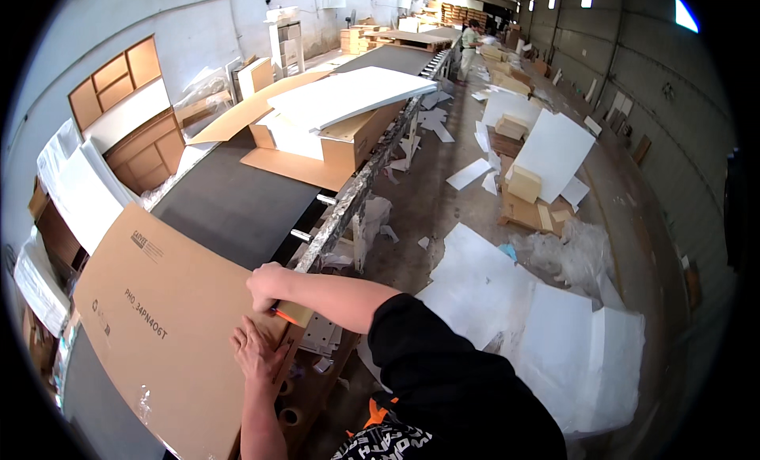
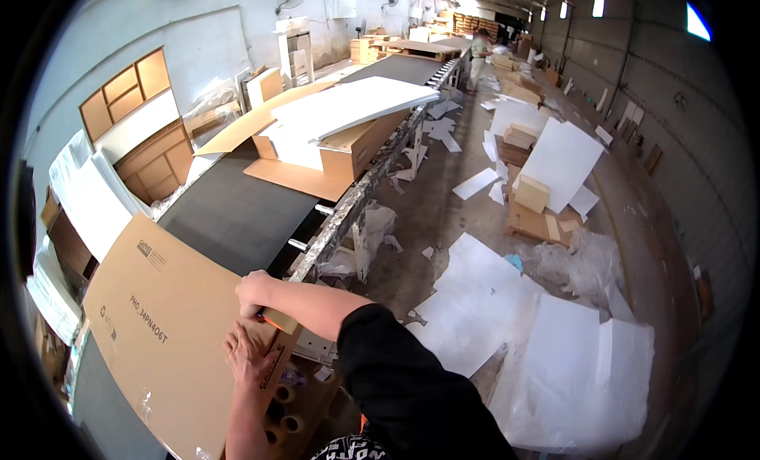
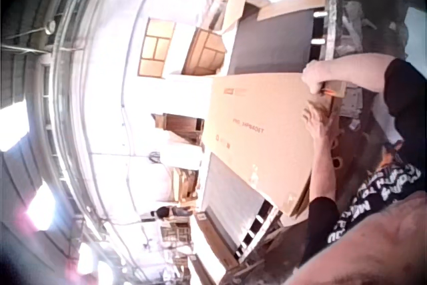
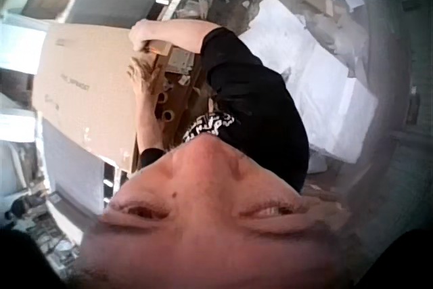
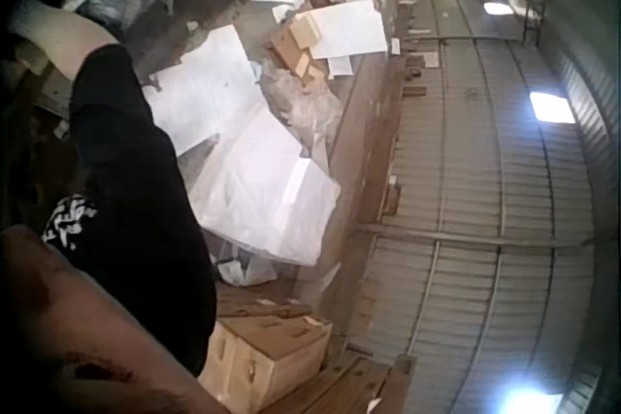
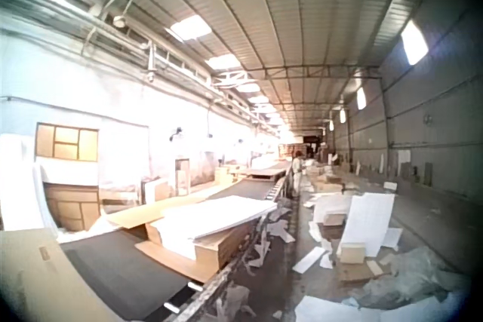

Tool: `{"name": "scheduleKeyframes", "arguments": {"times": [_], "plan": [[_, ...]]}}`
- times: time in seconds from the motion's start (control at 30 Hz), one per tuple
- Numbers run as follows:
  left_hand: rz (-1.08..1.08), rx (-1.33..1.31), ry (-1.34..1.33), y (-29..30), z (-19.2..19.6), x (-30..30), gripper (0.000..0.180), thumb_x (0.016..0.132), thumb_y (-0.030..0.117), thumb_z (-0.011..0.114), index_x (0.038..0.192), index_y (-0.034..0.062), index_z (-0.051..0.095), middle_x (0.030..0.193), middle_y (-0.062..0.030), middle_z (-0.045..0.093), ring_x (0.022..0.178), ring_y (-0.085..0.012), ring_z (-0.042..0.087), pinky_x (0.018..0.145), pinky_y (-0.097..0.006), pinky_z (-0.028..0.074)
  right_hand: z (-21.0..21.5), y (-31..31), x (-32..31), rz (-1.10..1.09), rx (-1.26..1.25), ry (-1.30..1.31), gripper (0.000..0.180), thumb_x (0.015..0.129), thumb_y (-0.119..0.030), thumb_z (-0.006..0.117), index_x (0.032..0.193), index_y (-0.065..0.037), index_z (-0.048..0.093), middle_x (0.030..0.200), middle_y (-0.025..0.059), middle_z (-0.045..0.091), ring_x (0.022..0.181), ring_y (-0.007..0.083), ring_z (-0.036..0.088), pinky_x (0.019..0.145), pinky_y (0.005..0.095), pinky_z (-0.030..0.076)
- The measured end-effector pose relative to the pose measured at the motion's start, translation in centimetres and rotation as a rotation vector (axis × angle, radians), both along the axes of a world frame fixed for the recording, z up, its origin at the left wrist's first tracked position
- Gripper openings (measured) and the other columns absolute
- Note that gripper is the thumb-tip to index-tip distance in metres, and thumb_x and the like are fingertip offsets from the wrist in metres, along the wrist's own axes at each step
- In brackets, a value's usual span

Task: The person places white panels into a large cardboard box and secures it with tape using a dispenser.

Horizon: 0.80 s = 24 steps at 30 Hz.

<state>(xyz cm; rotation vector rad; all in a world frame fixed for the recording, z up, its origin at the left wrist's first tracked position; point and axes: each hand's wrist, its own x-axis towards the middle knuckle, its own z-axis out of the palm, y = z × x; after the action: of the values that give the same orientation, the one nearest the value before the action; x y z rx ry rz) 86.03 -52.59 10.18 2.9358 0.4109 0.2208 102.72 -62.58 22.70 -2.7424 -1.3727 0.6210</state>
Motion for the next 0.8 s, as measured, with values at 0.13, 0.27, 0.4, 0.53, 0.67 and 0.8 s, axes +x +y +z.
{"name": "scheduleKeyframes", "arguments": {"times": [0.13, 0.27, 0.4, 0.53, 0.67, 0.8], "plan": [[0.045, -0.068, 0.094, -0.3, 1.9, 0.0, 0.119, 0.067, 0.045, 0.084, 0.153, -0.0042, 0.019, 0.145, -0.0256, 0.045, 0.138, -0.0437, 0.036, 0.118, -0.048, 0.024, 0.3, -5.2, -2.8, 0.009, -0.032, 0.055, 0.037, 0.053, -0.024, 0.078, 0.084, -0.004, 0.077, 0.090, 0.0173, 0.074, 0.085, 0.0326, 0.073, 0.074, 0.0412, 0.058], [0.037, 0.014, 0.064, 0.1, 0.8, -0.7, 0.119, 0.063, 0.040, 0.086, 0.155, 0.0027, 0.020, 0.146, -0.0226, 0.045, 0.136, -0.0415, 0.038, 0.114, -0.048, 0.030, -5.9, -9.9, -5.5, 0.002, 0.029, 0.003, 0.036, 0.053, -0.022, 0.072, 0.085, -0.004, 0.076, 0.086, 0.0183, 0.073, 0.083, 0.0330, 0.073, 0.073, 0.0418, 0.059], [0.022, 0.064, 0.086, 0.2, 0.4, -0.8, 0.112, 0.069, 0.040, 0.082, 0.155, 0.0039, 0.021, 0.150, -0.0167, 0.044, 0.139, -0.0406, 0.036, 0.116, -0.050, 0.029, -8.0, -5.4, -5.3, 0.049, 0.049, -0.110, 0.031, 0.058, -0.024, 0.069, 0.082, -0.007, 0.077, 0.085, 0.0170, 0.074, 0.083, 0.0316, 0.074, 0.072, 0.0405, 0.059], [-0.008, 0.034, 0.058, -0.7, 1.2, -0.5, 0.106, 0.075, 0.050, 0.077, 0.155, 0.0057, 0.024, 0.154, -0.0188, 0.040, 0.142, -0.0429, 0.034, 0.119, -0.051, 0.025, -12.7, -4.6, -6.5, 0.233, -0.222, -0.211, 0.038, 0.074, -0.045, 0.075, 0.101, -0.018, 0.077, 0.101, 0.0024, 0.074, 0.092, 0.0201, 0.072, 0.075, 0.0361, 0.057], [0.016, 0.080, 0.094, 0.4, 1.0, -1.7, 0.103, 0.073, 0.048, 0.078, 0.154, 0.0066, 0.029, 0.155, -0.0173, 0.039, 0.142, -0.0435, 0.034, 0.118, -0.052, 0.026, -20.7, -8.5, -8.2, 0.008, -0.064, 0.041, 0.036, 0.072, -0.028, 0.066, 0.102, -0.009, 0.075, 0.103, 0.0092, 0.074, 0.100, 0.0275, 0.071, 0.083, 0.0426, 0.057], [0.014, 0.078, 0.116, 0.5, 1.1, -2.7, 0.097, 0.077, 0.046, 0.076, 0.153, 0.0074, 0.031, 0.155, -0.0183, 0.038, 0.142, -0.0454, 0.034, 0.118, -0.055, 0.025, -23.4, -13.6, -12.5, -0.135, -0.089, 0.156, 0.046, 0.073, -0.036, 0.064, 0.110, -0.008, 0.071, 0.114, 0.0157, 0.067, 0.102, 0.0330, 0.069, 0.087, 0.0447, 0.056]]}}
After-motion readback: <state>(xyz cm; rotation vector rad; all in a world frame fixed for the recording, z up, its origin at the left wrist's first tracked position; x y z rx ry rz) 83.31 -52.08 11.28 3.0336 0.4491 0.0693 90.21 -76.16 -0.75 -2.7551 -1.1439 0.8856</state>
